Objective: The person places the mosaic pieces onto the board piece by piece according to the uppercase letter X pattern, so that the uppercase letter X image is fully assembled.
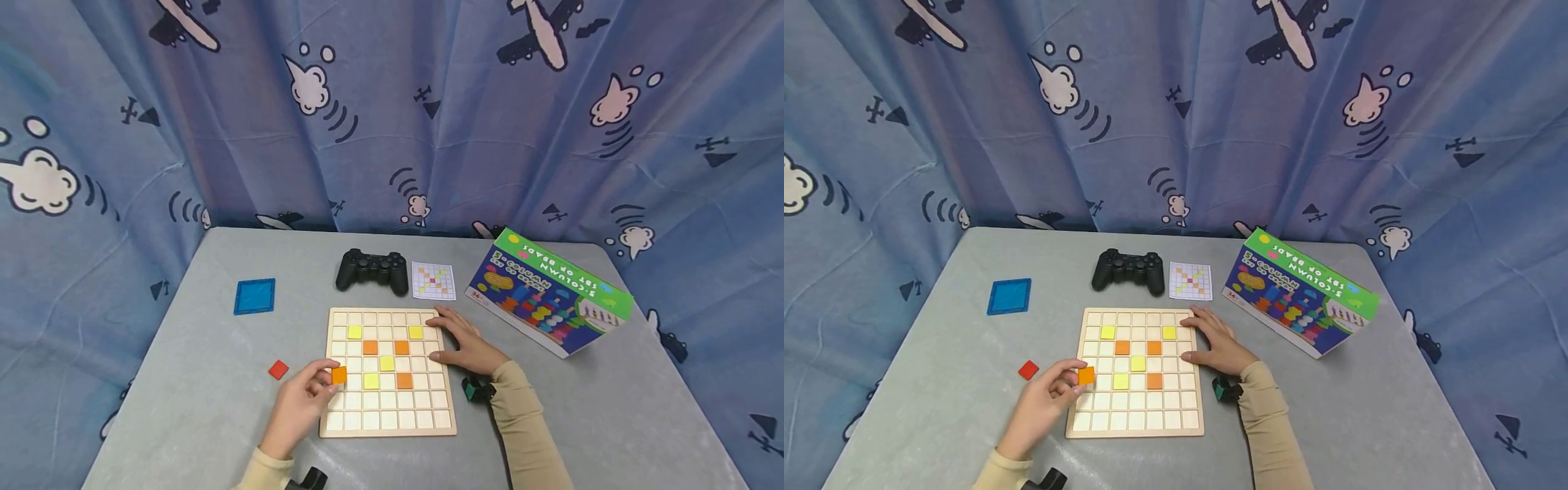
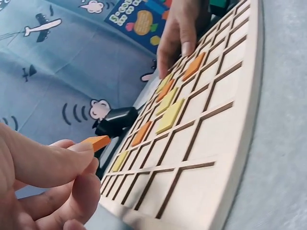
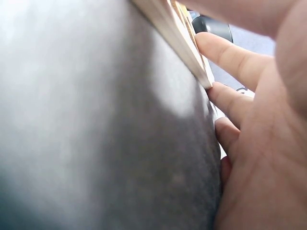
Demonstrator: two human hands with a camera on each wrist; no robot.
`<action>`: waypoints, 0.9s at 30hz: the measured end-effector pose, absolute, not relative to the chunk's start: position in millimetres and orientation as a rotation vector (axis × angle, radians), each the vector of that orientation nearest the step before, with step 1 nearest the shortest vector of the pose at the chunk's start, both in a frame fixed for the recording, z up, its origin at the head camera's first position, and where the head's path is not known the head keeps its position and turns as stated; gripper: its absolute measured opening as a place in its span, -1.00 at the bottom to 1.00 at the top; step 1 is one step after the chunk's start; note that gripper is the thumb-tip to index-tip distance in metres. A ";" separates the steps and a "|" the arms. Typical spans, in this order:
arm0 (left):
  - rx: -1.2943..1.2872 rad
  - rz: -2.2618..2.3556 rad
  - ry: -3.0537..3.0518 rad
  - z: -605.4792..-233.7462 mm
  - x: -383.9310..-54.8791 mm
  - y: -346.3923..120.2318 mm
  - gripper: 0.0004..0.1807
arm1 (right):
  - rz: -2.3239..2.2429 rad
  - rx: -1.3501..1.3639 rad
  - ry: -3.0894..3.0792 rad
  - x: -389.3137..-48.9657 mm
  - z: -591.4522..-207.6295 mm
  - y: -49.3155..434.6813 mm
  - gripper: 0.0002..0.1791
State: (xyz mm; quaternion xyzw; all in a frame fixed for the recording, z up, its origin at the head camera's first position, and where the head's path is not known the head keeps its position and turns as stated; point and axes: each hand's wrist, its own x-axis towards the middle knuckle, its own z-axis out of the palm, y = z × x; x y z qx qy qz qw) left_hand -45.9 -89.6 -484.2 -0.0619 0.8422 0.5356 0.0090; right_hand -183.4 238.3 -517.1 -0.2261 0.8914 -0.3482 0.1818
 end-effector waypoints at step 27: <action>0.140 1.225 2.840 -493.1 -36.7 -75.5 -0.67 | -0.971 -0.627 2.517 -183.2 -514.7 236.8 -0.29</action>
